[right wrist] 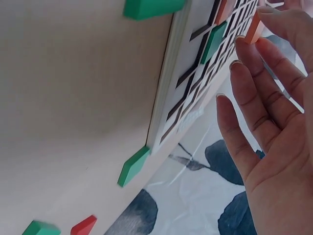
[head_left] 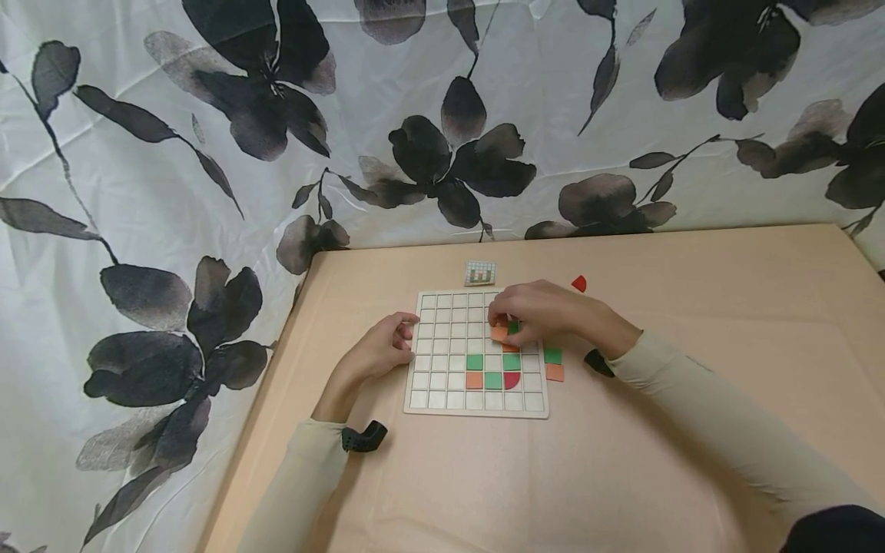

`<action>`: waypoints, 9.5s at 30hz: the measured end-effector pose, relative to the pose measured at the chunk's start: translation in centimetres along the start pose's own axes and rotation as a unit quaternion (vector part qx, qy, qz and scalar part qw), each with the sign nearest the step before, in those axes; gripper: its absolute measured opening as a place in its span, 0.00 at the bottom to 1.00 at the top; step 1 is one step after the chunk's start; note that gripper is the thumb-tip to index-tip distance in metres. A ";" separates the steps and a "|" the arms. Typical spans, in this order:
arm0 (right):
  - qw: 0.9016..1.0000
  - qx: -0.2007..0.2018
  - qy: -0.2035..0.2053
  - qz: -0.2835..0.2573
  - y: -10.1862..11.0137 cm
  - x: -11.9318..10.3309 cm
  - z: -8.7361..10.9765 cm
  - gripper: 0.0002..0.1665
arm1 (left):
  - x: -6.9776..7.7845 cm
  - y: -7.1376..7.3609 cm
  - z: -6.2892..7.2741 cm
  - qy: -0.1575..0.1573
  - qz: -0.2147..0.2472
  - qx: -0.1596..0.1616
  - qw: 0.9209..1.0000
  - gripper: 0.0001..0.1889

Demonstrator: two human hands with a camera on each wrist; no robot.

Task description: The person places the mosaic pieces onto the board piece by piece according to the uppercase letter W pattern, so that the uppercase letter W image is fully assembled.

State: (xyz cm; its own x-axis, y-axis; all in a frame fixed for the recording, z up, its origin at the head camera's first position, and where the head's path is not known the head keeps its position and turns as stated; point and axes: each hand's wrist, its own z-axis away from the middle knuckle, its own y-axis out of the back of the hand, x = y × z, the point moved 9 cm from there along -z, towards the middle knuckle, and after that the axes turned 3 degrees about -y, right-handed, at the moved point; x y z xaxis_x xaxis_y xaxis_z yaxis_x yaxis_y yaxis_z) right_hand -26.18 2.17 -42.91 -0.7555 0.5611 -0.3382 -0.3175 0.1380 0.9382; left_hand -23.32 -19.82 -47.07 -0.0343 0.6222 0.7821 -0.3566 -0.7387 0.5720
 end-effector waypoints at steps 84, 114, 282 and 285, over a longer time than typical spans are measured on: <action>0.999 0.029 -0.031 0.021 0.1 0.9 2.1 0.14 | 0.0 0.0 0.2 0.010 0.011 -0.003 1.000 0.34; 0.997 0.030 -0.068 0.009 -0.7 2.5 7.5 0.12 | 0.0 0.1 0.4 0.005 0.013 -0.002 1.000 0.34; 0.998 -0.003 0.059 0.002 0.0 -2.8 -3.2 0.12 | 0.0 -0.2 -0.3 0.002 0.016 0.010 1.000 0.34; 0.998 -0.001 0.064 0.004 -0.2 -3.1 -3.7 0.12 | -0.1 -0.2 -0.3 0.003 0.014 0.011 1.000 0.34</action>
State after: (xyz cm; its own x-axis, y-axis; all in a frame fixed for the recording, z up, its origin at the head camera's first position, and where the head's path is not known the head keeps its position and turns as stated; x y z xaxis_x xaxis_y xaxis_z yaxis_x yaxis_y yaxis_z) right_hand -25.90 -2.64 -42.29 -0.8250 0.4533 -0.3375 -0.3123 0.1321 0.9408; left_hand -23.55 -19.63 -47.40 -0.0509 0.6022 0.7967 -0.3349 -0.7618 0.5545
